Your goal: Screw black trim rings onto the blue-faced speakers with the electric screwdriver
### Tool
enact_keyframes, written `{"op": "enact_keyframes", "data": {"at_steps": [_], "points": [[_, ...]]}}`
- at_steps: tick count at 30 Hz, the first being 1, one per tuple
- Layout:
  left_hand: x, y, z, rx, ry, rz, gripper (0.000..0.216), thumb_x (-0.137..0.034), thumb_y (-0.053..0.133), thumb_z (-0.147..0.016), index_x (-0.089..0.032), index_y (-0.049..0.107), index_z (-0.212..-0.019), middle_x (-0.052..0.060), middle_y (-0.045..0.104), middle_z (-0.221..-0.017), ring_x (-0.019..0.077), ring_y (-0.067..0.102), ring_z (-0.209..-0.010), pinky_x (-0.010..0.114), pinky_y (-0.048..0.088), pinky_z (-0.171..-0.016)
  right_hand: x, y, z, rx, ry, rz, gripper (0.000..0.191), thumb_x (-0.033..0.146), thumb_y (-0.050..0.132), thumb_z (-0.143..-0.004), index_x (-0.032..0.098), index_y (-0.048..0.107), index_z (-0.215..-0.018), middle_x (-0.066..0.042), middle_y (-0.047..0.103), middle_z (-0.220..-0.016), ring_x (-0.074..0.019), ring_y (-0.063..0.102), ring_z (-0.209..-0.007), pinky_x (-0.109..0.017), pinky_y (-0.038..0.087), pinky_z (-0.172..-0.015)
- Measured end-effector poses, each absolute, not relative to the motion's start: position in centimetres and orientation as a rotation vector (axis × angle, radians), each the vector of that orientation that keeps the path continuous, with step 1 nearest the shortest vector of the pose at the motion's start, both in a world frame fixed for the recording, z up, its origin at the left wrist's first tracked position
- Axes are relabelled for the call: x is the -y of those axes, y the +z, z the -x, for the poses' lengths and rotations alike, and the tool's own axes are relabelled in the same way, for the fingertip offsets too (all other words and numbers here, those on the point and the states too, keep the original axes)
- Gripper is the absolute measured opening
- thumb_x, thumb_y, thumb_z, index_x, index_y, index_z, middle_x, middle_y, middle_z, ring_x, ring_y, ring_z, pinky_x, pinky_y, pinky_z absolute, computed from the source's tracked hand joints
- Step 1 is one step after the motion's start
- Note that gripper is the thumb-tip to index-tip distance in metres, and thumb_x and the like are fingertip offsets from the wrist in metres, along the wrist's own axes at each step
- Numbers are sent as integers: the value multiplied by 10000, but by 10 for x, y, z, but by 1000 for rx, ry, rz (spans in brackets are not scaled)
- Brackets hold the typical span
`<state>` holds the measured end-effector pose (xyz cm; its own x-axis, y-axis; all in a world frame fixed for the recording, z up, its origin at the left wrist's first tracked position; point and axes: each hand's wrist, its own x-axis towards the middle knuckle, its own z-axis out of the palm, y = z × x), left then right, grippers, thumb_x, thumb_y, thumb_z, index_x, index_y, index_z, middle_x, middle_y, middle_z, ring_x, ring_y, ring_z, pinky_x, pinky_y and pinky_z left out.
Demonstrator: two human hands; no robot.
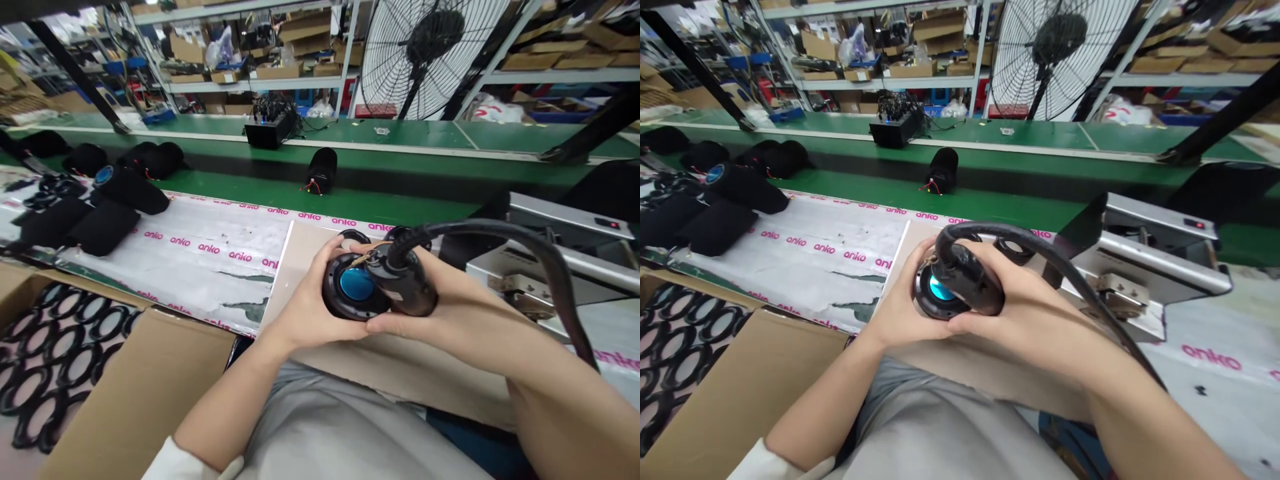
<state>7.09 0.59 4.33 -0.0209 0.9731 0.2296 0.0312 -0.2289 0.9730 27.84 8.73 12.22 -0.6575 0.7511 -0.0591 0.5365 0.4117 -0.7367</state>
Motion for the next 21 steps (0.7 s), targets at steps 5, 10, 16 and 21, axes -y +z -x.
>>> {"op": "enact_keyframes", "data": {"at_steps": [5,10,16,21], "points": [[-7,47,-70,-1123,1394,-1379,1154,-393,1074,-647,-284,419,-1591,145,602,-1628,392,624,-1509,562,495,-1294,-90,126,-278,2336,1206,1091,960,701,958,-632,377,673,-1489,-40,745,-1374,-395,738,-1259,-508,693,-1017],[-9,46,-69,-1141,1408,-1443,1114,-460,1082,-626,-276,462,-1533,161,602,-1631,416,588,-1544,597,463,-1313,-86,120,-276,2185,1092,1232,858,703,938,-601,348,734,-1356,-53,760,-1333,-401,757,-1178,-533,698,-918],[-9,33,-76,-1168,1536,-1494,1121,-392,1050,-662,-291,396,-1567,157,582,-1636,392,622,-1505,583,487,-1292,-73,121,-270,2142,1029,1333,729,676,886,-647,327,728,-1267,-67,784,-1111,-371,768,-1032,-528,668,-896],[-8,38,-76,-1125,1533,-1609,1108,-484,1075,-664,-314,450,-1563,138,626,-1596,383,634,-1502,566,510,-1277,-69,121,-269,2099,1093,1348,723,644,902,-623,326,723,-1247,-46,782,-981,-335,758,-931,-505,654,-893]]}}
